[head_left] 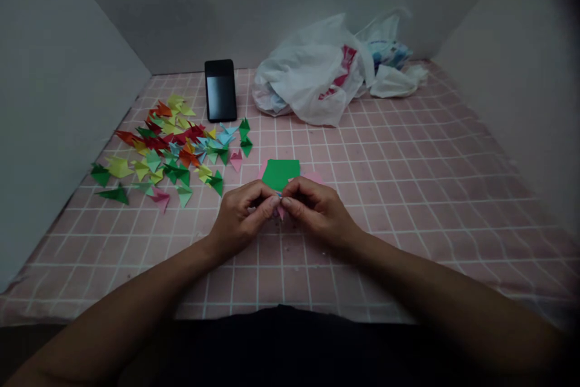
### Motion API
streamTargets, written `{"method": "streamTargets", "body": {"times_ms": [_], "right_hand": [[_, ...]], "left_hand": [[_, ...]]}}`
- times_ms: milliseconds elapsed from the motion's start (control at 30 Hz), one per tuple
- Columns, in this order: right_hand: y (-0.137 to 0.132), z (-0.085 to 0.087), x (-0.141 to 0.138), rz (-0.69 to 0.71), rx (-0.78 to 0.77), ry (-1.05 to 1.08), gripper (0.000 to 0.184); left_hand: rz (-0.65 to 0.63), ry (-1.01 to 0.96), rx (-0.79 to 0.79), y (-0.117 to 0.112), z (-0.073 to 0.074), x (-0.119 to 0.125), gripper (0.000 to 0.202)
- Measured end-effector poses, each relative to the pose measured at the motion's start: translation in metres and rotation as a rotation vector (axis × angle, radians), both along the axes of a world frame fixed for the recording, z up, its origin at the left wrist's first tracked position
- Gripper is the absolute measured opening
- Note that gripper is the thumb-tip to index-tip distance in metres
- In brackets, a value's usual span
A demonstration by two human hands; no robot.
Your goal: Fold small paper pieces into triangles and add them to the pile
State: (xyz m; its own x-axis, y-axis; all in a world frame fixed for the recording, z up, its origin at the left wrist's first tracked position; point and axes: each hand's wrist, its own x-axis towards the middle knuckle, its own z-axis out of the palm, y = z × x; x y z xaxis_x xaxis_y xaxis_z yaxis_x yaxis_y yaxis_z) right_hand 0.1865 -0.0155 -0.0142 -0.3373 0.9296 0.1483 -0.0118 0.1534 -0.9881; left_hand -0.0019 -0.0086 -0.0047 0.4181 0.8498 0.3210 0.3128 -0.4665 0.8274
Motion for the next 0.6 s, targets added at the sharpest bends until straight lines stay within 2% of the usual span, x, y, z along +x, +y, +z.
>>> {"method": "streamTargets", "body": {"times_ms": [133,233,400,600], "right_hand": [[-0.001,-0.001,0.000,0.041,-0.282,0.203,0.019],[-0.001,-0.003,-0.002,-0.002,-0.391,0.339,0.022],[0.001,-0.006,-0.004,-0.079,-0.384,0.403,0.021],[0.001,-0.011,-0.006,-0.130,-0.336,0.417,0.016]], "left_hand": [[0.021,-0.209,-0.210,0.000,-0.004,0.001,0.018],[0.091,-0.335,-0.228,-0.002,-0.008,0.002,0.010],[0.077,-0.212,-0.042,-0.004,-0.009,0.005,0.005],[0.099,-0.123,0.037,-0.006,-0.010,0.007,0.006]]}}
